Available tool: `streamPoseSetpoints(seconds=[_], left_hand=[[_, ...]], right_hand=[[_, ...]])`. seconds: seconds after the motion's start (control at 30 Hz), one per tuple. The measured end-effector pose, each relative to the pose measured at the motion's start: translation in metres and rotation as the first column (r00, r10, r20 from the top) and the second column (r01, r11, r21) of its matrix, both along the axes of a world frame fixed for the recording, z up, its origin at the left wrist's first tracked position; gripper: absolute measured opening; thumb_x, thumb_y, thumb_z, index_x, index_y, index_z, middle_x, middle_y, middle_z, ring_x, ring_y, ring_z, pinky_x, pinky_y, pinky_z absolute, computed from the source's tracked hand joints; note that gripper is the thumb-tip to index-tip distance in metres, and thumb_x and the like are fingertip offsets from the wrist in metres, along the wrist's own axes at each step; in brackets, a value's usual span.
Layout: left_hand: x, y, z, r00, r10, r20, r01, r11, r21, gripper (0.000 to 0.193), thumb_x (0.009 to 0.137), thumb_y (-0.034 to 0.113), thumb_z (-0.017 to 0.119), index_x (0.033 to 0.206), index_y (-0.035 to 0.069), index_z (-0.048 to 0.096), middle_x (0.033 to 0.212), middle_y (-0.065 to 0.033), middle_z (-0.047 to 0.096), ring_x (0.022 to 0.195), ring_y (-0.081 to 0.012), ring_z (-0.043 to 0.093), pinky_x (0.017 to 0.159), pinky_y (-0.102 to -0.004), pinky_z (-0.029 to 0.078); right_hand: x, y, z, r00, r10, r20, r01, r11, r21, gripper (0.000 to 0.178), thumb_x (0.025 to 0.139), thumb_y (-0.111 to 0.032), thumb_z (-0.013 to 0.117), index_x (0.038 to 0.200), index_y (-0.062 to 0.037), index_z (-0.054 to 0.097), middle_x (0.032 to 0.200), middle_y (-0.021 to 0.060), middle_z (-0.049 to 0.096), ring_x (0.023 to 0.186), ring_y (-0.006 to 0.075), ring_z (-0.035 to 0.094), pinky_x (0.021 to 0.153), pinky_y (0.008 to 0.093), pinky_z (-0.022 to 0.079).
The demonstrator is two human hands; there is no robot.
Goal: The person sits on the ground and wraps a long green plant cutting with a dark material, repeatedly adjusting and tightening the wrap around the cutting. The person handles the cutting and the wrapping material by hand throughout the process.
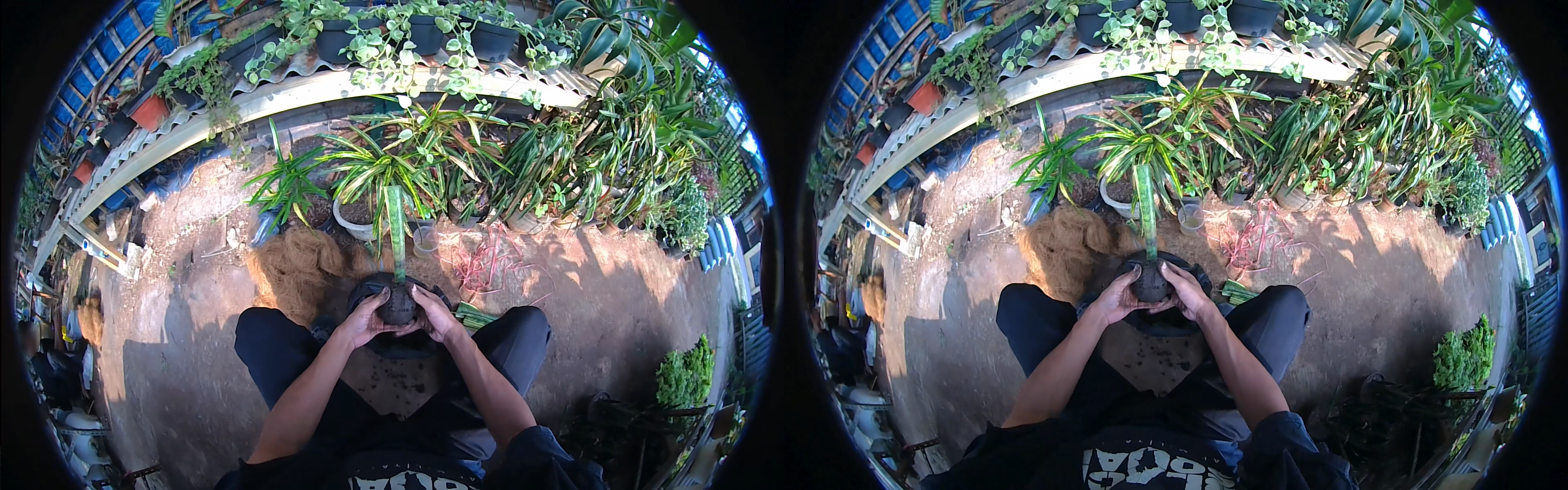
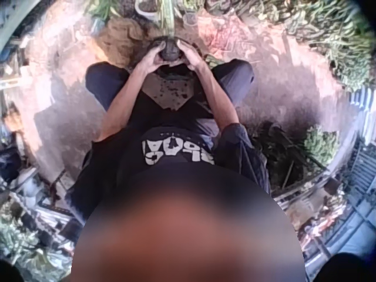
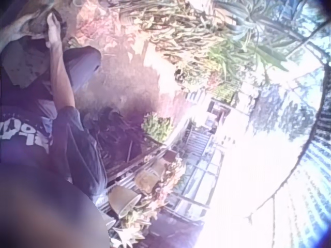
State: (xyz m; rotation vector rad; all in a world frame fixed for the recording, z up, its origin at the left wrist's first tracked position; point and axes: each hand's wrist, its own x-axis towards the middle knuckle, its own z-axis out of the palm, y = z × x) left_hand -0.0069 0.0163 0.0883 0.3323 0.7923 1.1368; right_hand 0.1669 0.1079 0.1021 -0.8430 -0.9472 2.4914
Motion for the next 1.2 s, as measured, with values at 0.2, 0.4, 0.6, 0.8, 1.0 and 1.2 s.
streamPoseSetpoints(seconds=[0.2,0.4,0.6,0.8,1.0,1.2], left_hand=[[0.006,-0.006,-0.003,0.998,0.047,-0.053,-0.043,0.997,0.068,0.054,0.099,0.043,0.049,0.141,0.010,0.040,0.126,-0.0111,0.058,0.108,-0.0245,0.064,0.087,-0.0399,0.056],[0.017,-0.007,-0.012,0.989,0.071,-0.131,-0.067,0.997,0.037,0.049,0.101,0.038,0.049,0.141,0.011,0.041,0.124,-0.0089,0.059,0.106,-0.0228,0.065,0.080,-0.0371,0.059],[0.027,-0.013,-0.021,0.980,0.125,-0.154,-0.125,0.992,0.010,0.042,0.101,0.036,0.047,0.134,0.012,0.046,0.119,-0.0067,0.060,0.099,-0.0201,0.067,0.075,-0.0342,0.059],[0.025,-0.009,-0.030,0.980,0.122,-0.156,-0.124,0.992,-0.001,0.037,0.102,0.038,0.042,0.127,0.013,0.052,0.115,-0.0059,0.062,0.093,-0.0180,0.068,0.072,-0.0351,0.059],[0.030,-0.016,-0.027,0.983,0.175,-0.060,-0.176,0.984,-0.001,0.034,0.102,0.034,0.046,0.129,0.015,0.050,0.112,-0.0041,0.060,0.087,-0.0158,0.068,0.063,-0.0287,0.058],[0.022,-0.018,-0.030,0.970,0.141,-0.200,-0.135,0.990,0.042,0.031,0.100,0.030,0.051,0.127,0.014,0.052,0.114,-0.0050,0.062,0.093,-0.0158,0.067,0.071,-0.0316,0.060]], right_hand=[[0.000,-0.003,-0.014,0.998,0.007,-0.069,-0.001,0.996,0.089,0.049,0.099,-0.025,0.053,0.140,-0.0007,0.040,0.127,0.0148,0.055,0.108,0.0306,0.063,0.070,0.0476,0.062],[0.007,-0.012,-0.030,0.999,-0.040,-0.030,0.044,0.987,0.152,0.048,0.099,-0.022,0.052,0.139,0.0003,0.040,0.122,0.0140,0.057,0.101,0.0289,0.065,0.066,0.0453,0.062],[0.005,-0.021,-0.036,0.983,-0.147,0.113,0.118,0.966,0.231,0.047,0.094,-0.024,0.058,0.134,0.0011,0.050,0.120,0.0112,0.060,0.096,0.0232,0.066,0.057,0.0366,0.062],[0.006,-0.027,-0.032,0.994,-0.080,0.074,0.060,0.968,0.245,0.045,0.095,-0.030,0.062,0.130,-0.0032,0.055,0.111,0.0096,0.062,0.083,0.0198,0.067,0.056,0.0318,0.061],[0.002,-0.025,-0.032,0.990,-0.100,0.094,0.076,0.970,0.233,0.042,0.092,-0.028,0.066,0.124,-0.0028,0.060,0.106,0.0092,0.065,0.077,0.0201,0.068,0.053,0.0319,0.060],[0.002,-0.024,-0.033,0.996,-0.046,0.075,0.034,0.987,0.155,0.040,0.095,-0.027,0.061,0.126,-0.0034,0.059,0.108,0.0093,0.065,0.083,0.0209,0.068,0.057,0.0334,0.061]])
